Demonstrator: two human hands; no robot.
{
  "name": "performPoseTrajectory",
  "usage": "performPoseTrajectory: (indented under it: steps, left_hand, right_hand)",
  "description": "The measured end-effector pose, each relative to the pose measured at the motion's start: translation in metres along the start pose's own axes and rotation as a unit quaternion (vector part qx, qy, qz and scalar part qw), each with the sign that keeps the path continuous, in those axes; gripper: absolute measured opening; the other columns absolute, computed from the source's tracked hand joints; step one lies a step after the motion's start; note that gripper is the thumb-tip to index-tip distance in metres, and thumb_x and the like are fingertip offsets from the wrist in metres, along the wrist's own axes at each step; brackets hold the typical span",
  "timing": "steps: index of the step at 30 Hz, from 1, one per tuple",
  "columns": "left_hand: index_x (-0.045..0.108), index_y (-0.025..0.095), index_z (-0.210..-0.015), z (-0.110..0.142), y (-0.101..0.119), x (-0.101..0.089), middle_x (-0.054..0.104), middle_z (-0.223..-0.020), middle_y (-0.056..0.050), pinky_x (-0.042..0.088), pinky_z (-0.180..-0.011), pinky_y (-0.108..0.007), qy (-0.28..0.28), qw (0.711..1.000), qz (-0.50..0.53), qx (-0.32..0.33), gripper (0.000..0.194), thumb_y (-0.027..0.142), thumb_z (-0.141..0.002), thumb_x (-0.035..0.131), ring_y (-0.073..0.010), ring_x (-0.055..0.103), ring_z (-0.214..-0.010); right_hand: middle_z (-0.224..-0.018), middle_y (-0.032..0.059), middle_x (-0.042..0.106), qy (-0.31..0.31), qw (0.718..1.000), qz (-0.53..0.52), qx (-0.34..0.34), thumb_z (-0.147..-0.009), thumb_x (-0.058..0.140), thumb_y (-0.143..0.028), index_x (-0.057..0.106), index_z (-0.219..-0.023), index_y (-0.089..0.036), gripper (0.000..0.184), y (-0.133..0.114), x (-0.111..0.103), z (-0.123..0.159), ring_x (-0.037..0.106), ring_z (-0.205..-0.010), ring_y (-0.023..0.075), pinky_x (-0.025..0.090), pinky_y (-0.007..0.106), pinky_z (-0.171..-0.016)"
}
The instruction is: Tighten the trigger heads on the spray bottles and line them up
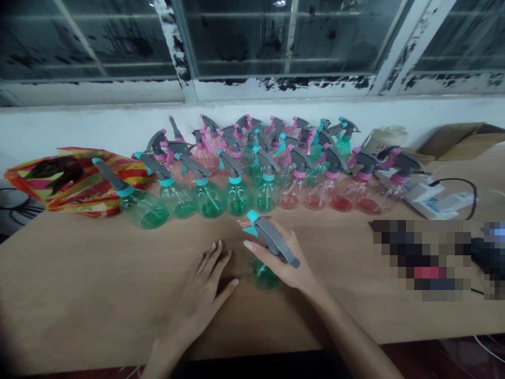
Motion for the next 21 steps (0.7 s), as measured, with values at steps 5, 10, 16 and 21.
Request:
performPoseTrajectory:
  steps: [5,10,16,21]
  left_hand:
    - [0.039,0.011,-0.137,0.0045,0.0026,0.0119,0.028,-0.151,-0.019,0.027,-0.110,-0.056,0.029,0.999,0.012,-0.036,0.048,0.034,-0.095,0.046,-0.0315,0.019,-0.141]
    - [0.037,0.013,-0.138,0.0052,0.0030,0.0121,0.028,-0.152,-0.018,0.026,-0.110,-0.056,0.039,0.999,0.015,-0.034,0.049,0.033,-0.095,0.046,-0.0306,0.018,-0.141]
    - [0.038,0.011,-0.138,0.0046,0.0045,0.0114,0.030,-0.151,-0.018,0.026,-0.110,-0.055,0.042,0.998,0.013,-0.038,0.049,0.034,-0.095,0.046,-0.0302,0.020,-0.141]
    - [0.041,0.012,-0.136,0.0039,0.0064,0.0093,0.031,-0.150,-0.018,0.026,-0.110,-0.054,0.036,0.998,0.013,-0.039,0.047,0.034,-0.095,0.046,-0.0300,0.021,-0.141]
  right_hand:
    - [-0.120,0.0036,0.066,0.001,1.000,-0.002,0.004,-0.084,0.063,-0.032,0.061,-0.117,-0.033,0.034,-0.0019,0.0008,0.0008,0.058,-0.117,0.0239,0.046,0.043,-0.101]
    - [-0.124,0.0042,0.064,-0.005,1.000,-0.009,0.018,-0.084,0.063,-0.032,0.060,-0.119,-0.033,0.036,-0.0031,0.0006,0.0015,0.059,-0.116,0.0256,0.046,0.045,-0.101]
    - [-0.127,0.0030,0.062,-0.013,1.000,-0.013,0.014,-0.084,0.062,-0.029,0.059,-0.121,-0.033,0.037,-0.0016,-0.0010,0.0010,0.053,-0.123,0.0229,0.041,0.043,-0.106]
    - [-0.127,0.0033,0.060,-0.020,1.000,-0.001,0.009,-0.085,0.061,-0.029,0.060,-0.118,-0.033,0.033,-0.0007,-0.0028,0.0010,0.051,-0.125,0.0243,0.042,0.044,-0.105]
Point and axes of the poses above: each hand's wrist, its own z-axis away from the middle knuckle, its own x-axis out of the palm, y = z × x, the point moved 1 cm from there along -z, towards the middle knuckle
